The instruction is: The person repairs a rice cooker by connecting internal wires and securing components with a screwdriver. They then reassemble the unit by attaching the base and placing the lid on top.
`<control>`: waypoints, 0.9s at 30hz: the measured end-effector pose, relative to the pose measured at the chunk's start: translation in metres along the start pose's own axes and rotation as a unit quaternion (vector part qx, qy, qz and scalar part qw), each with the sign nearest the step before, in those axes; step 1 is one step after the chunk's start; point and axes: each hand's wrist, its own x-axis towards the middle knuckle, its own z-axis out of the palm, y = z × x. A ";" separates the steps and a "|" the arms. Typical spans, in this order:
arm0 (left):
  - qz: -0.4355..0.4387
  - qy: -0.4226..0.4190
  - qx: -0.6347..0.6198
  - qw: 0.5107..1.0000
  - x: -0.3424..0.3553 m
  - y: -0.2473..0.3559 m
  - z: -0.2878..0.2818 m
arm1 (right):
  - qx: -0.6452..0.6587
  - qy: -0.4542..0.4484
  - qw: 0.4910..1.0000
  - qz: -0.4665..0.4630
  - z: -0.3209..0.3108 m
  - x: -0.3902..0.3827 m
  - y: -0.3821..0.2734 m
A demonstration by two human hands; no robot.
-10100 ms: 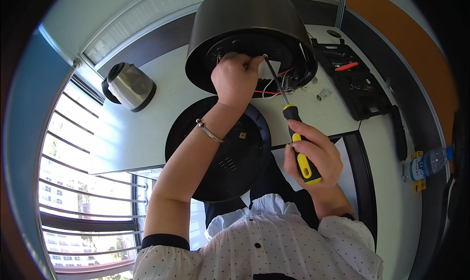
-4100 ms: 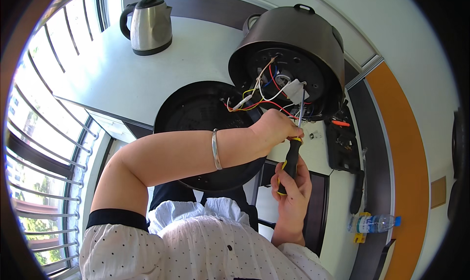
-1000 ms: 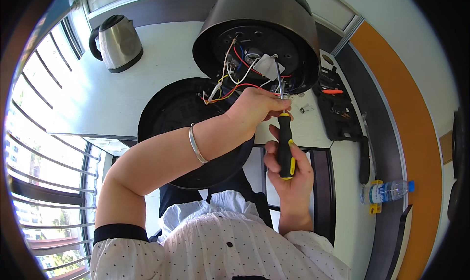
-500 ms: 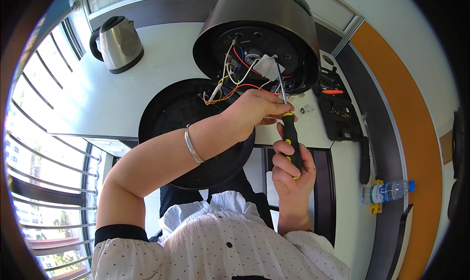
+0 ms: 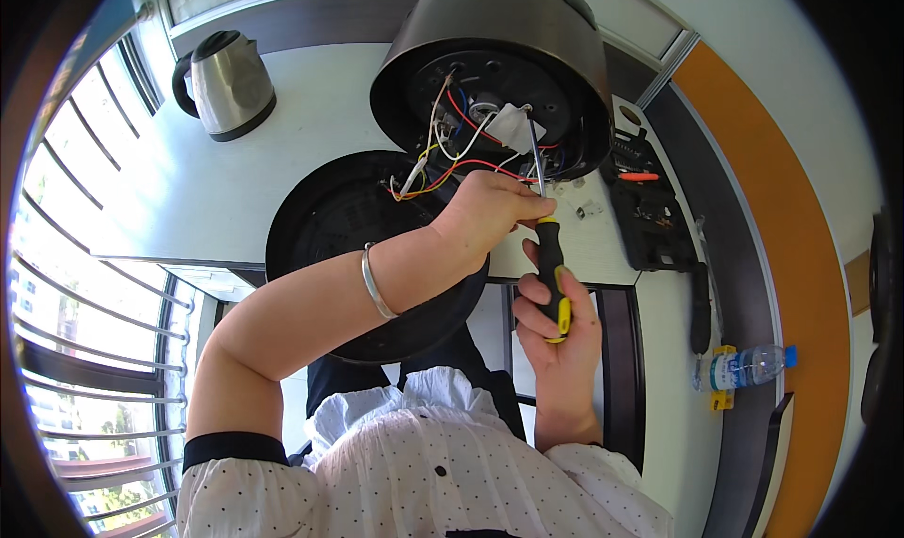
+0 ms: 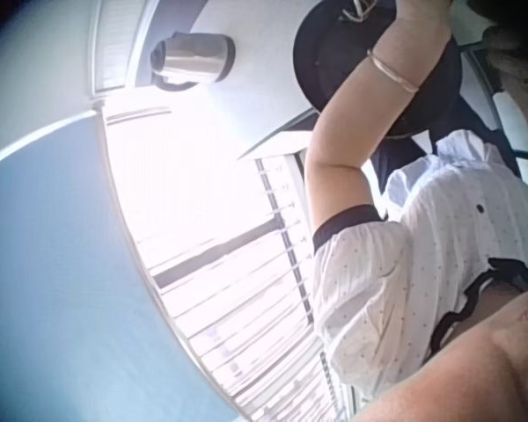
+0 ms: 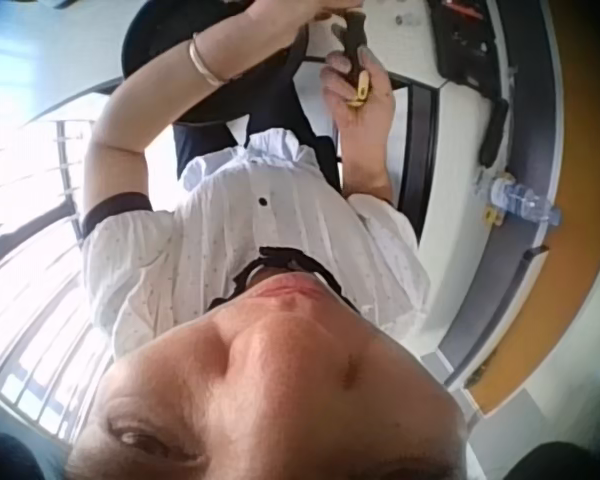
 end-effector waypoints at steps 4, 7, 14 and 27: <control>-0.008 -0.016 -0.015 1.000 0.001 0.003 0.002 | 0.217 -0.073 0.970 0.078 -0.006 0.000 -0.006; -0.018 -0.084 -0.078 0.993 0.003 0.004 0.001 | 0.292 -0.101 0.946 0.101 -0.008 0.001 -0.006; -0.001 -0.039 -0.030 0.999 0.008 -0.003 -0.003 | -0.175 0.039 0.983 -0.036 0.007 -0.001 -0.003; 0.027 0.015 -0.017 0.999 0.004 0.002 0.007 | 0.317 -0.140 0.932 0.108 -0.013 0.002 -0.004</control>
